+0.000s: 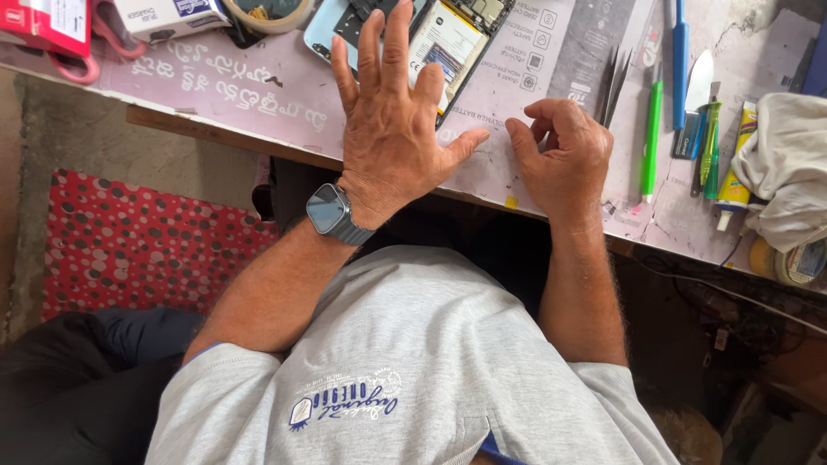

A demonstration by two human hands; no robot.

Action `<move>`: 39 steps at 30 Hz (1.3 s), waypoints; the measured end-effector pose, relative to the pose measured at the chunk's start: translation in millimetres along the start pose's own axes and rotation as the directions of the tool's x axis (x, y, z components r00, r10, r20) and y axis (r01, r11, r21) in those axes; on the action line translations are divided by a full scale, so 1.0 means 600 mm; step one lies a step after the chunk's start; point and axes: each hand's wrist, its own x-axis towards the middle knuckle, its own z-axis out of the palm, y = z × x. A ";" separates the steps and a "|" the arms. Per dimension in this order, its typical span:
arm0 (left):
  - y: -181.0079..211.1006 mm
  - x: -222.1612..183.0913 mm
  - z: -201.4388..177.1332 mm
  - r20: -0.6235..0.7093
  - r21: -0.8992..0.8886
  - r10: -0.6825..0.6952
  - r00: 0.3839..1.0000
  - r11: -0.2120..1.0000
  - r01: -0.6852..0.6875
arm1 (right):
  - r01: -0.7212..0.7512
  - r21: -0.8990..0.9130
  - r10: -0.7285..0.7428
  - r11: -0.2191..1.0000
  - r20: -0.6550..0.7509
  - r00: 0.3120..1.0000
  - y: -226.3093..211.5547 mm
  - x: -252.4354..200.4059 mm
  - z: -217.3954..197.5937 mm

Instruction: The person works on the internal components of a mobile phone, pressing and aligning parts near the battery and using a pair of tweezers to manipulate small components along the edge of the device.

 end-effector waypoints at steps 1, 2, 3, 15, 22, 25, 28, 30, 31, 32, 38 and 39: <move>0.000 0.001 0.001 0.041 0.006 -0.018 0.999 1.000 0.018 | 0.004 -0.001 -0.004 1.000 0.000 1.000 0.000 -0.001 -0.001; 0.001 -0.001 0.001 0.005 0.005 0.002 1.000 1.000 -0.002 | 0.002 0.002 -0.002 1.000 0.007 1.000 0.001 -0.002 -0.001; 0.001 -0.004 0.000 -0.030 0.005 0.022 0.999 1.000 -0.022 | 0.000 0.004 0.000 1.000 0.013 1.000 0.002 -0.002 -0.001; -0.004 -0.003 -0.004 -0.087 0.064 0.080 0.993 0.995 -0.074 | 0.029 0.009 -0.029 1.000 0.000 1.000 0.011 0.001 0.003; 0.007 -0.010 -0.007 -0.106 0.105 0.019 0.994 0.994 -0.008 | 0.028 -0.010 -0.028 1.000 0.007 1.000 0.016 -0.003 0.005; 0.006 -0.011 -0.009 -0.120 0.139 0.054 0.991 0.990 -0.037 | 0.030 0.004 -0.030 1.000 0.014 0.999 0.019 -0.004 0.005; 0.008 -0.012 -0.009 -0.135 0.160 0.061 0.989 0.986 -0.039 | 0.036 -0.005 -0.036 0.999 0.001 0.999 0.020 -0.005 0.006; 0.008 -0.012 -0.010 -0.146 0.170 0.063 0.987 0.985 -0.038 | 0.031 -0.001 -0.031 1.000 0.006 0.999 0.021 -0.005 0.007; 0.008 -0.012 -0.011 -0.151 0.174 0.065 0.986 0.984 -0.038 | 0.028 0.001 -0.028 1.000 0.009 1.000 0.021 -0.005 0.007; 0.008 -0.012 -0.011 -0.161 0.177 0.067 0.985 0.983 -0.038 | 0.028 -0.004 -0.028 1.000 0.007 1.000 0.021 -0.005 0.007; 0.008 -0.013 -0.012 -0.151 0.168 0.050 0.987 0.986 -0.024 | 0.024 -0.001 -0.024 1.000 0.010 1.000 0.021 -0.005 0.007; 0.007 -0.012 -0.012 -0.155 0.171 0.053 0.987 0.985 -0.026 | 0.027 0.000 -0.027 1.000 0.010 1.000 0.021 -0.006 0.007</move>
